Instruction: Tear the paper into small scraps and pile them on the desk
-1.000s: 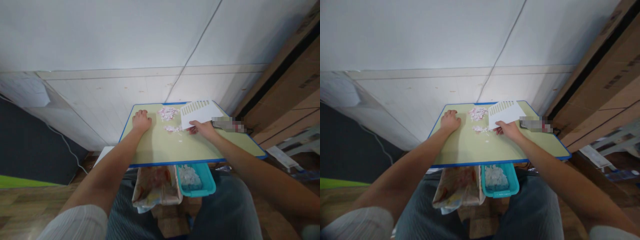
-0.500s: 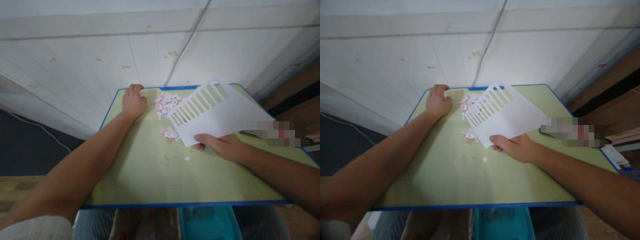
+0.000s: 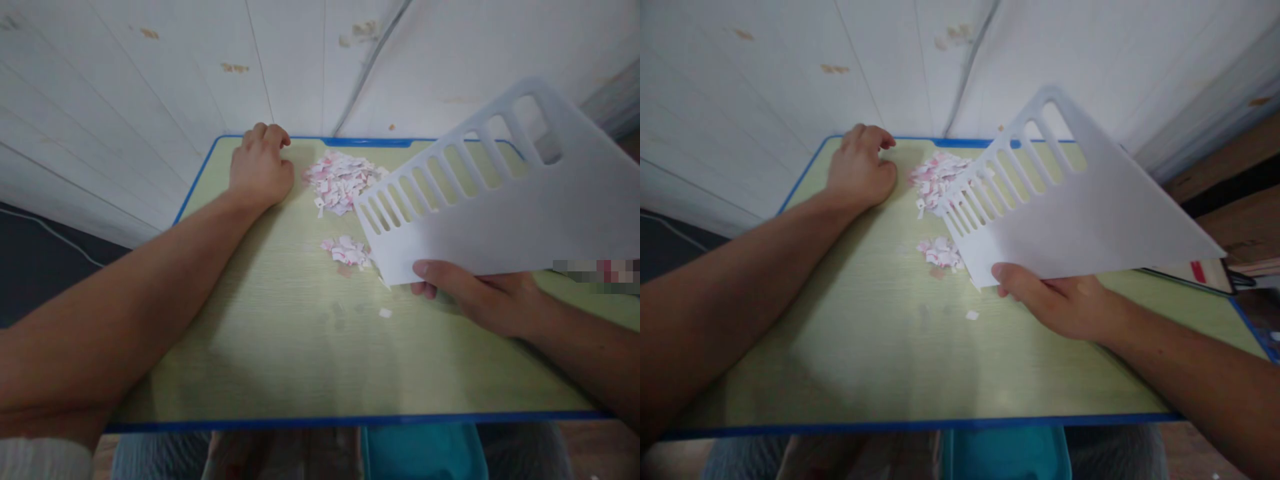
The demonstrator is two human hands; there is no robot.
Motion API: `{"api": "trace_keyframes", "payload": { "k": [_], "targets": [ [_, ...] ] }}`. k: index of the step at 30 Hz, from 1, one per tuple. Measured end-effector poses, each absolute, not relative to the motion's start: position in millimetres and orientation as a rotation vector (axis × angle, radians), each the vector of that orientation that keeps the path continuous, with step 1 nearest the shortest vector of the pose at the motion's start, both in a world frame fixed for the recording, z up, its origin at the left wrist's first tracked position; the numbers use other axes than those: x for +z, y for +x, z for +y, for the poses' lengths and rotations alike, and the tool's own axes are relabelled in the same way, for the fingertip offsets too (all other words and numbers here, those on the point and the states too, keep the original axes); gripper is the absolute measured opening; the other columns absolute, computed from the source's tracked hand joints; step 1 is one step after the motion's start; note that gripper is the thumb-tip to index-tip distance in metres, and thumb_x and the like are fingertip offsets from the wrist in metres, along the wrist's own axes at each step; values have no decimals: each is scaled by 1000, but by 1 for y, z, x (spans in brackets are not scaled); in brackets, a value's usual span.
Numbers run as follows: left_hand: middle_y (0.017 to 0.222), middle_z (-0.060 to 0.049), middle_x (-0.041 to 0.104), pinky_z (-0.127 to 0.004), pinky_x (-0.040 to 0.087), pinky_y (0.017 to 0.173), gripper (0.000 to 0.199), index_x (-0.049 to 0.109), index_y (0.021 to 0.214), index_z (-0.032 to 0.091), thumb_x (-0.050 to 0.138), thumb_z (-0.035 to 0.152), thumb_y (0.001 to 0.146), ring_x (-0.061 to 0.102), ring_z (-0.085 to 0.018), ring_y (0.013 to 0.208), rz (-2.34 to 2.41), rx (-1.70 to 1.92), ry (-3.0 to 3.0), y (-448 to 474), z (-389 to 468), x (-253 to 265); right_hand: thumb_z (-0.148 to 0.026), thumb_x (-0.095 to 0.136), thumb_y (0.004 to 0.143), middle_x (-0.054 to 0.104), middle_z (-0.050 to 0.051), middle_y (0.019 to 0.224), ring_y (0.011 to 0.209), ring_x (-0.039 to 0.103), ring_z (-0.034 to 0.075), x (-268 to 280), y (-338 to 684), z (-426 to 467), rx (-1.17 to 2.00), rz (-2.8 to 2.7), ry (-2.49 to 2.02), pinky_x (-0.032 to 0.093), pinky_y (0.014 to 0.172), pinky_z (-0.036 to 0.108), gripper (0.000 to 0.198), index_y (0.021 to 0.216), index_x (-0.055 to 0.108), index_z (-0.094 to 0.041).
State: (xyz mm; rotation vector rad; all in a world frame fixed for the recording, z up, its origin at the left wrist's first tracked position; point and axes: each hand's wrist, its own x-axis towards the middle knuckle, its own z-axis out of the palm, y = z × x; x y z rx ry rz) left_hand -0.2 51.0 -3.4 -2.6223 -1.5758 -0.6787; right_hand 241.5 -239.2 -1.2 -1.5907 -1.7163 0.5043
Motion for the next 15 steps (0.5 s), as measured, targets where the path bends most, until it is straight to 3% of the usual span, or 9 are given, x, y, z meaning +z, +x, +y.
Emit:
{"api": "trace_keyframes", "payload": {
  "k": [4,8,15],
  "targets": [
    [159,-14,71,-61,57,128,49,71,145,27,58,11,101,63,-38,154,-1597,-703,-2643,0,54,-5,-34,76,110,77,-3,69,64,72,23,9,241,-245,540,-1841,-1520,61,73,38,36,74,79,-31],
    [159,-11,69,-64,54,131,45,69,138,30,61,9,99,59,-36,153,-1604,-769,-2691,0,57,-7,-40,81,105,78,-1,70,63,71,26,22,239,-251,636,-1897,-1542,58,63,39,28,77,81,-35],
    [159,-10,66,-69,52,133,42,67,130,33,60,7,97,55,-37,156,-1657,-715,-2711,3,56,-4,-30,81,96,81,-1,71,66,76,26,40,237,-245,767,-2051,-1419,69,80,40,19,79,82,-35]
  ]
}}
